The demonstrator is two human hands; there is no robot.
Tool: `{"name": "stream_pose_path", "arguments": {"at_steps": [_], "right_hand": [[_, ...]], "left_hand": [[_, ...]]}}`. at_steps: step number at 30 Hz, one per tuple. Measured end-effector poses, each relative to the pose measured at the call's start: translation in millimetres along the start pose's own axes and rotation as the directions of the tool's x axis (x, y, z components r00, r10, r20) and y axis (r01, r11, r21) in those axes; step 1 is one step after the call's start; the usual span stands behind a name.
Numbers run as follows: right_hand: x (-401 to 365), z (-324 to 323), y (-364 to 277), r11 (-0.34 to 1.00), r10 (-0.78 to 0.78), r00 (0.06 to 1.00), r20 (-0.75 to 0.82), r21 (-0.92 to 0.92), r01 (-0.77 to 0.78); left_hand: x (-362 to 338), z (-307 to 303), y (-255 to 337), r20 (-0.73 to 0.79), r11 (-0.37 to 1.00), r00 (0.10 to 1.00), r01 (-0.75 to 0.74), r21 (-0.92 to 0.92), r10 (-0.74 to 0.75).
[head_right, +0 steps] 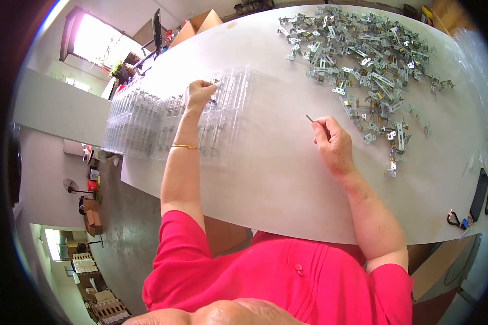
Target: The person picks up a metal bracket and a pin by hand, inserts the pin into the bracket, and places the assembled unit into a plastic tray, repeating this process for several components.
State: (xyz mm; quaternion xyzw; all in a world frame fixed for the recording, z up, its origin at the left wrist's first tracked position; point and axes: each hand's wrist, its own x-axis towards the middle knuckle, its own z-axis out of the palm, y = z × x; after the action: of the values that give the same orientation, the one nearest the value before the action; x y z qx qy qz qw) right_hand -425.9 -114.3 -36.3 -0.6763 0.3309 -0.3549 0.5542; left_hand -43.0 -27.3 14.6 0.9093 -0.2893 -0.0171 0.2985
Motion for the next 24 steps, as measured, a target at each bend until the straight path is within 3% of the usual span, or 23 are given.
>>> {"name": "stream_pose_path", "arguments": {"at_steps": [2,15,24], "right_hand": [[0.1,-0.5,0.9,1.0,-0.004,1.0,-0.003,-0.024,0.004],[0.3,1.3,6.6,0.998,-0.025,0.999,-0.022,-0.05,0.024],[-0.9,1.4,7.6,0.997,0.018,0.997,-0.072,-0.078,-0.023]], "left_hand": [[5.1,13.2,-2.0,-0.008,0.994,0.998,-0.054,0.099,0.055],[2.5,32.1,17.0,0.033,0.949,0.997,-0.072,0.306,0.065],[-4.6,28.8,33.8,0.068,0.928,0.995,-0.096,0.359,0.077]]}}
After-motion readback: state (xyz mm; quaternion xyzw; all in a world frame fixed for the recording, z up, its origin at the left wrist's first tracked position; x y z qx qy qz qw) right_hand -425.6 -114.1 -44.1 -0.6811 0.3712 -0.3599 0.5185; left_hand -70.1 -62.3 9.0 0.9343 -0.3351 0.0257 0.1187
